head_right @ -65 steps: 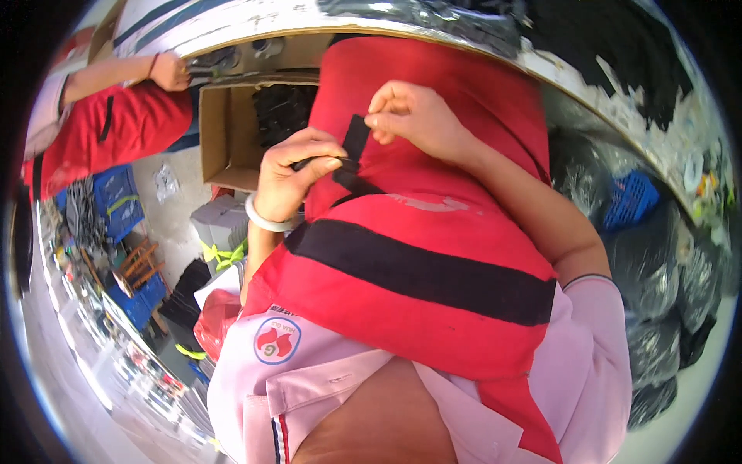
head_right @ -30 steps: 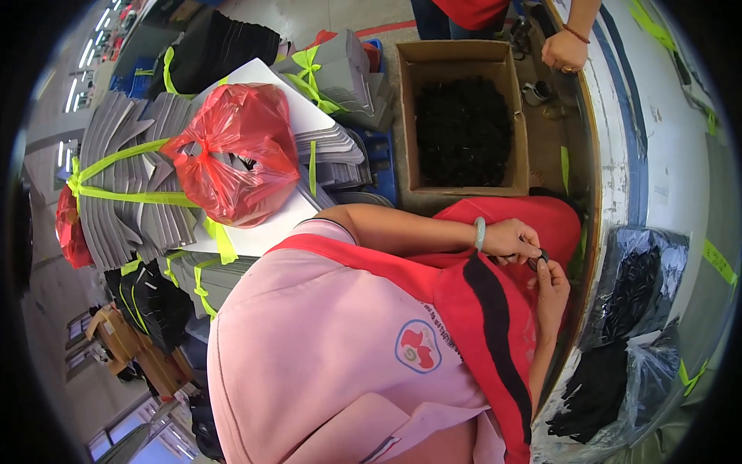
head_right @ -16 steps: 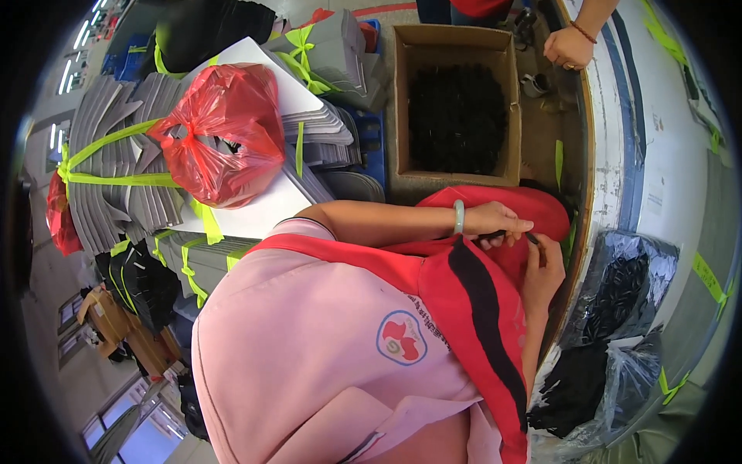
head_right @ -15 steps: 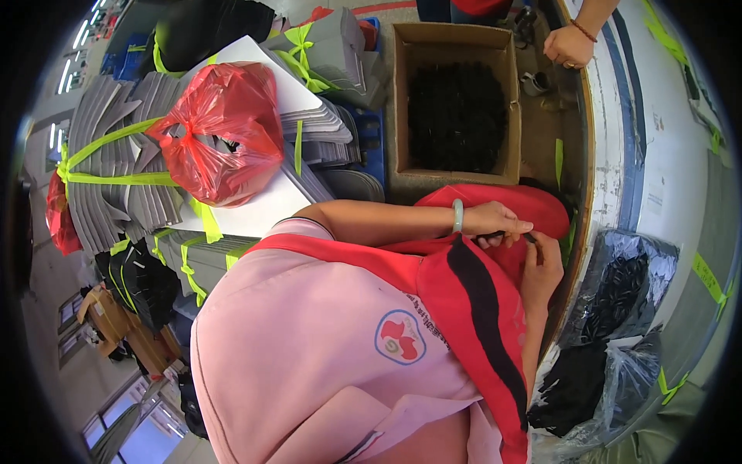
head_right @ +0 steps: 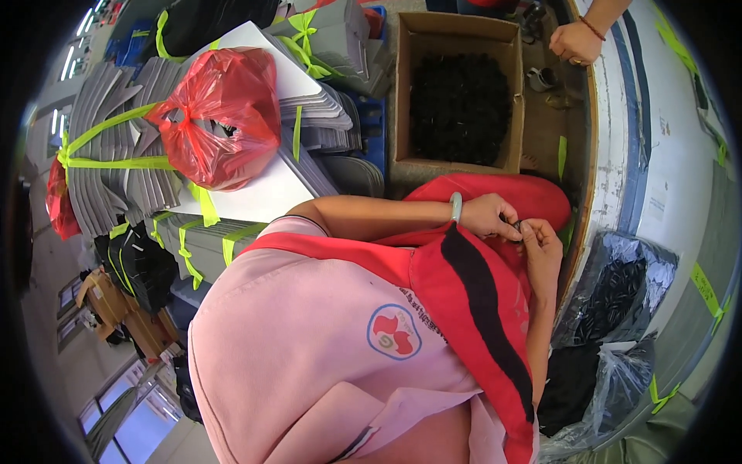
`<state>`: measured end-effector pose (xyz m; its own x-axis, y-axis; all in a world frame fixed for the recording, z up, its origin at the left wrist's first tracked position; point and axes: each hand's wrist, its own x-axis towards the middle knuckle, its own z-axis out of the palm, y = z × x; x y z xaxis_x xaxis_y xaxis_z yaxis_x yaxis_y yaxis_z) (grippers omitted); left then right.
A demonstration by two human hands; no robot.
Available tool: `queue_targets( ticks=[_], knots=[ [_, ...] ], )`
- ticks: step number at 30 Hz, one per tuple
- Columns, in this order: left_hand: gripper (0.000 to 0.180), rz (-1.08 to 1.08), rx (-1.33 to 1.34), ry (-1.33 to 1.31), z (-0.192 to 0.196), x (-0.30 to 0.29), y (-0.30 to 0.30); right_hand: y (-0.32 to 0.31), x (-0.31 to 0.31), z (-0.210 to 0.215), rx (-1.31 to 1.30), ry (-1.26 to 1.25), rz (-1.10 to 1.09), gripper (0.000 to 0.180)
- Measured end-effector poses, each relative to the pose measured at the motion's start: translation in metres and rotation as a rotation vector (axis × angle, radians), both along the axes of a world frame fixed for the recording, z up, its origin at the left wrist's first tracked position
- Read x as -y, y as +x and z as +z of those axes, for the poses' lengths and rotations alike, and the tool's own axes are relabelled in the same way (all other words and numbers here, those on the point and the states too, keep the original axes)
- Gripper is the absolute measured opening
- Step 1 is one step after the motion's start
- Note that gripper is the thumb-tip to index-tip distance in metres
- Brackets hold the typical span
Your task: Manually sort and inspect small black plastic components at a factory workbench.
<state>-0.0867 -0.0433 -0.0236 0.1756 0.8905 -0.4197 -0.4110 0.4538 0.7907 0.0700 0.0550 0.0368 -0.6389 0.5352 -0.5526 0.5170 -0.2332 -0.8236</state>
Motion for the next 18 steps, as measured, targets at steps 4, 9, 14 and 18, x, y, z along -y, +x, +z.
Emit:
queue_targets(
  ticks=[4,9,14,18],
  knots=[
    [0.02,0.019,0.011,-0.001,0.002,0.001,-0.002,-0.002,-0.001,-0.001,0.004,-0.012,0.008,0.016],
    [0.022,0.074,0.147,-0.095,0.003,0.004,-0.006,-0.002,0.003,0.002,-0.012,0.037,-0.021,0.014],
    [0.023,0.103,0.298,-0.156,0.009,0.007,-0.012,0.003,0.006,0.005,0.008,-0.037,-0.043,0.013],
    [0.021,0.122,0.482,-0.237,0.012,0.007,-0.017,0.004,0.011,-0.004,-0.084,-0.032,-0.241,0.015]
  ],
)
